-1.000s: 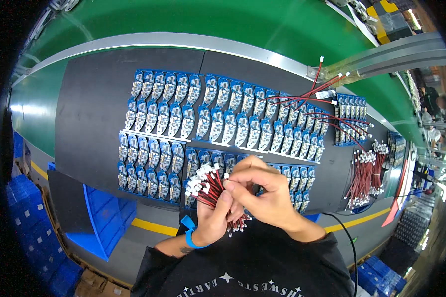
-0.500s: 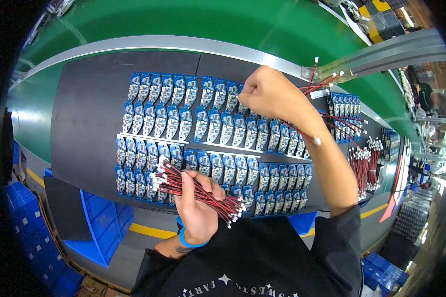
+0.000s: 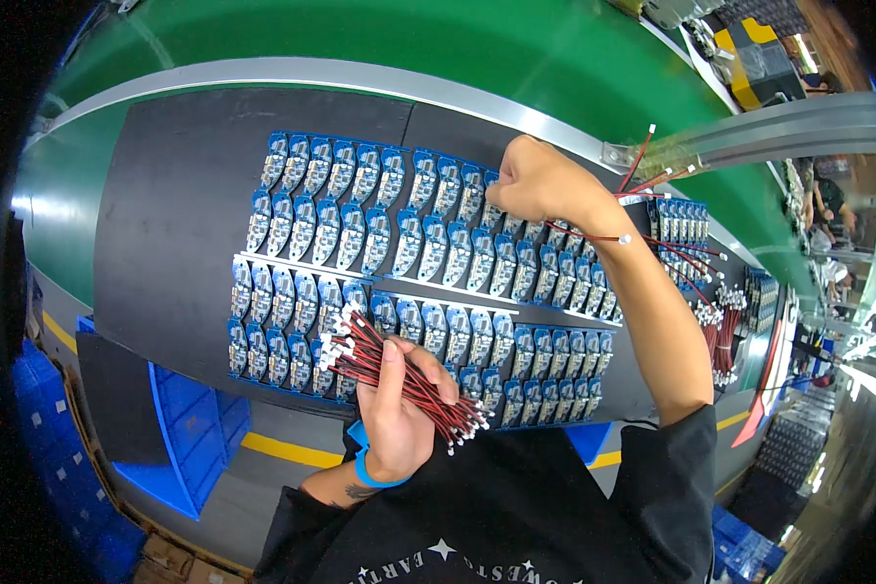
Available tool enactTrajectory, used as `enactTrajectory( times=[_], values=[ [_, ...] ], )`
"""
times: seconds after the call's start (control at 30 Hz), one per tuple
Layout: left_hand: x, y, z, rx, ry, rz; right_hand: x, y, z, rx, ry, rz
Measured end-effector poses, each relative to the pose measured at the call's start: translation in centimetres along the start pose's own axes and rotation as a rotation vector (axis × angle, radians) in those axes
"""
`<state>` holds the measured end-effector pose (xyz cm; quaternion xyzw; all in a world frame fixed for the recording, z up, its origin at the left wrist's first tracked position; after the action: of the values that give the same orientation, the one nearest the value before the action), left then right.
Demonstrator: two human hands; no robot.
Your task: The recorder is assembling LED circuit strips by inserting small components and then connecting bundles of wires to the finished strips.
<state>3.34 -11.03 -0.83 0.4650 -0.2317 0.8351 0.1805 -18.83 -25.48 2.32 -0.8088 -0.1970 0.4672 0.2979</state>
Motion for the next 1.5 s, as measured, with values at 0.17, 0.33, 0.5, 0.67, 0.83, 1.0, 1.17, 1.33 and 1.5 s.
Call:
enactTrajectory(
  times=[0.17,0.33,0.5,0.67,0.83,1.0,1.17,1.33,1.5],
  values=[
    [0.1,0.1,-0.2,-0.007,0.021,-0.012,0.2,1.0,-0.2,0.041,0.059,-0.143],
    [1.1,0.3,-0.4,-0.092,0.002,-0.061,-0.3,1.0,-0.3,0.053,0.127,-0.215],
    [0.7,0.1,-0.1,-0.096,0.024,-0.056,-3.7,-7.4,-1.2,-0.11,0.391,0.85],
    [0.8,0.5,-0.6,-0.129,0.128,-0.067,4.4,-13.8,-5.6,-0.486,0.376,0.523],
    [1.2,0.5,-0.8,-0.119,0.146,-0.036,7.8,-10.4,-6.8,-0.507,0.536,0.32],
    [0.3,0.1,-0.5,-0.129,-0.025,0.106,5.7,-9.4,-6.4,-0.386,0.974,0.37],
    [-0.2,0.3,0.1,-0.071,0.013,0.237,1.1,-4.2,-5.5,-0.311,0.57,0.353],
    [-0.2,-0.1,-0.3,-0.14,-0.012,0.172,0.3,0.7,-1.4,-0.058,0.015,-0.021],
    [-0.2,0.0,-0.4,-0.145,-0.022,0.133,0.1,2.0,-0.2,-0.075,0.015,-0.081]
  ],
)
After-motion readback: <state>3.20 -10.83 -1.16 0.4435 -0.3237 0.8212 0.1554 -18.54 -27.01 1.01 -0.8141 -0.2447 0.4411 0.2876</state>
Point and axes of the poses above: each hand's wrist, its own y-axis towards the middle knuckle, its own x-axis out of the palm, z = x × y, the point moved 4 cm from there along y, towards the middle knuckle, and after that the axes turned 14 degrees about -z, right-handed, at the moved point
